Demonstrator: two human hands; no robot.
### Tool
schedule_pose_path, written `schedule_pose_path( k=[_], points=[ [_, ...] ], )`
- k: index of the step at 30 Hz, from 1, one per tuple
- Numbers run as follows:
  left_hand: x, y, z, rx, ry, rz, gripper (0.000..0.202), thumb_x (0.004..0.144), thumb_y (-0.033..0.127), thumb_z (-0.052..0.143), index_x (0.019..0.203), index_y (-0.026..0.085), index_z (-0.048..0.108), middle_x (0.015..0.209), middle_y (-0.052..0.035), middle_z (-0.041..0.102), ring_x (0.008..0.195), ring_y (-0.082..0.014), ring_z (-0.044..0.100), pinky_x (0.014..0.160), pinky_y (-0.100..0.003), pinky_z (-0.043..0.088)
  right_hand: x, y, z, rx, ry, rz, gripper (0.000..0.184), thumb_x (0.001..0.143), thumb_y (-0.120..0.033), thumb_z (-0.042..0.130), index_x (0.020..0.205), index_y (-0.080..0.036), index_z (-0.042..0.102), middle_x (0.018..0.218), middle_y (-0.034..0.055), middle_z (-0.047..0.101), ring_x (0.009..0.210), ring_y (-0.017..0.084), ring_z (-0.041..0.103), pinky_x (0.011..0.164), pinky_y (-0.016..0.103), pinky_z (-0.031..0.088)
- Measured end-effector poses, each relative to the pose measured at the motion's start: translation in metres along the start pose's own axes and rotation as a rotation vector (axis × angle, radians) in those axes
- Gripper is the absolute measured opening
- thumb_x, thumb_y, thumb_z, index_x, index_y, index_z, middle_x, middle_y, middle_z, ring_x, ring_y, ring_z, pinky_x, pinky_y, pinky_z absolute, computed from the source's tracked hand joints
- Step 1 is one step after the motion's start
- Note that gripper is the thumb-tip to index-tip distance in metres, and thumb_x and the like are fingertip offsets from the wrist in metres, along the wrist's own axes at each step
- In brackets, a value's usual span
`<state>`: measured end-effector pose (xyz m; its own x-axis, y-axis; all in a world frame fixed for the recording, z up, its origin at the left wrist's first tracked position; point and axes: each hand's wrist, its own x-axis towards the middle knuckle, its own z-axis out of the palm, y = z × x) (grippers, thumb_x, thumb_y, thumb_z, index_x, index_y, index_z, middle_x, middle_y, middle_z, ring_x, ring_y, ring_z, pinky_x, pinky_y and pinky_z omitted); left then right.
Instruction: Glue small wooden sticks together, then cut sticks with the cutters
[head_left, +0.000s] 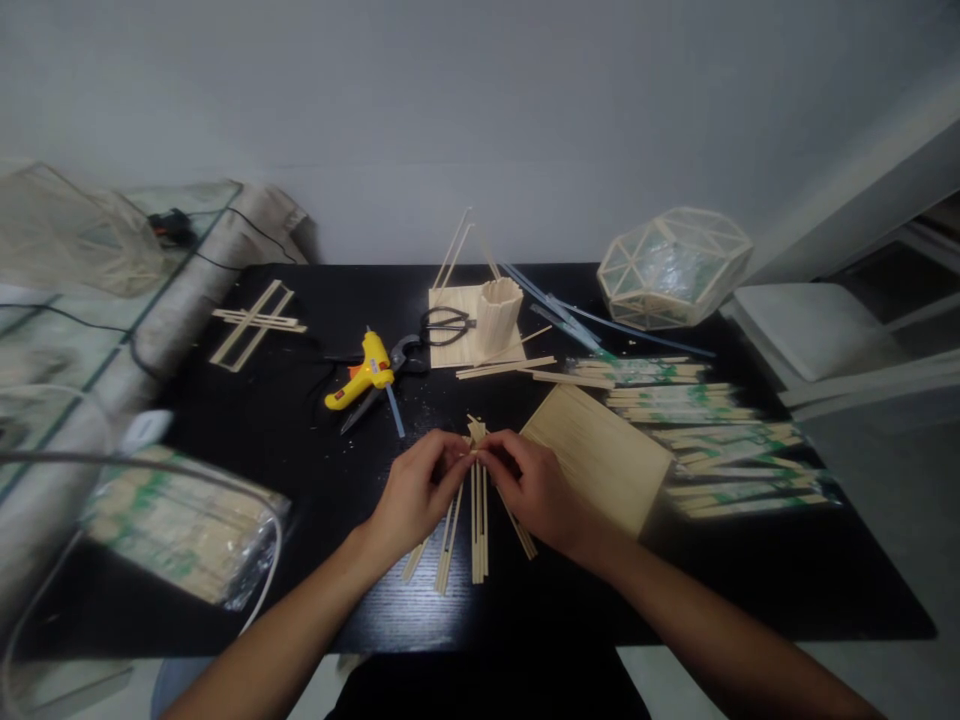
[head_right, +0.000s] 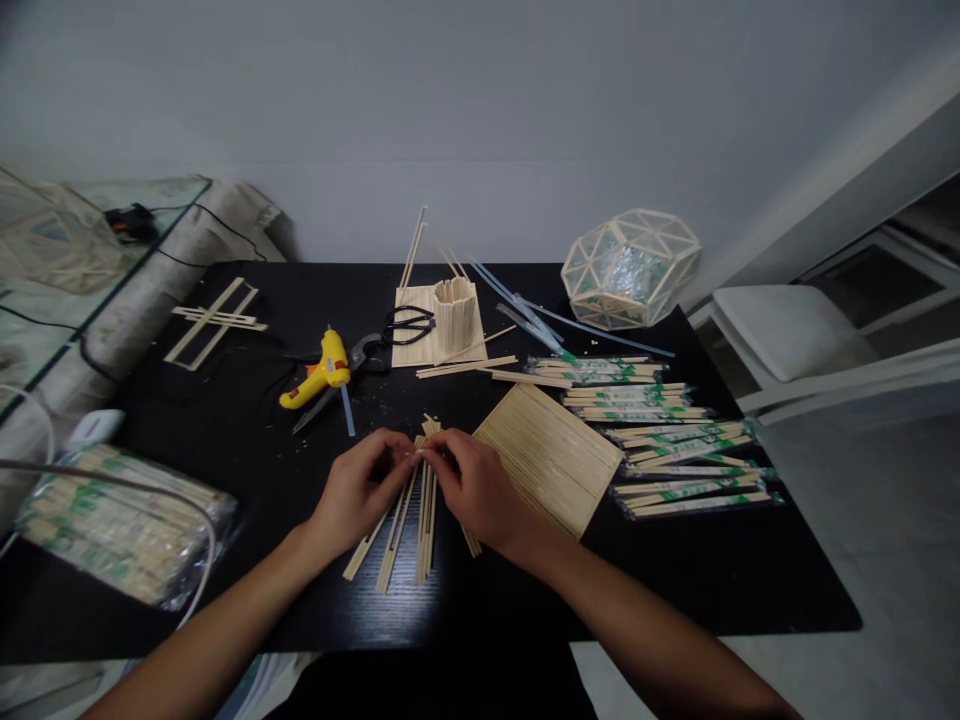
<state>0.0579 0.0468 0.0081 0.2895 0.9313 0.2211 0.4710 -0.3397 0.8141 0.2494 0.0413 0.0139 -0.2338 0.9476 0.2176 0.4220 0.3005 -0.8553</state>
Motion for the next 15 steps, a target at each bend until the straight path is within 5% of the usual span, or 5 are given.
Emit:
schedule_pose_path(
  k=[15],
  points=[
    [0.0016,0.0019,-0.0015,-0.013,-0.009,-0.026,0.013,0.099,0.033,0.063,0.098,0.020,0.064,0.078,0.0017,0.064,0.066,-0.0110,0.058,0.063,-0.022,0.047,0.0068,0.0029,-0.0083,-0.054,0.021,-0.046,0.007,0.098,-0.020,0.063,0.095,-0.020,0.070,0.092,0.0055,0.074,0.084,0.019,0.070,0.078,0.031,0.054]
  ],
)
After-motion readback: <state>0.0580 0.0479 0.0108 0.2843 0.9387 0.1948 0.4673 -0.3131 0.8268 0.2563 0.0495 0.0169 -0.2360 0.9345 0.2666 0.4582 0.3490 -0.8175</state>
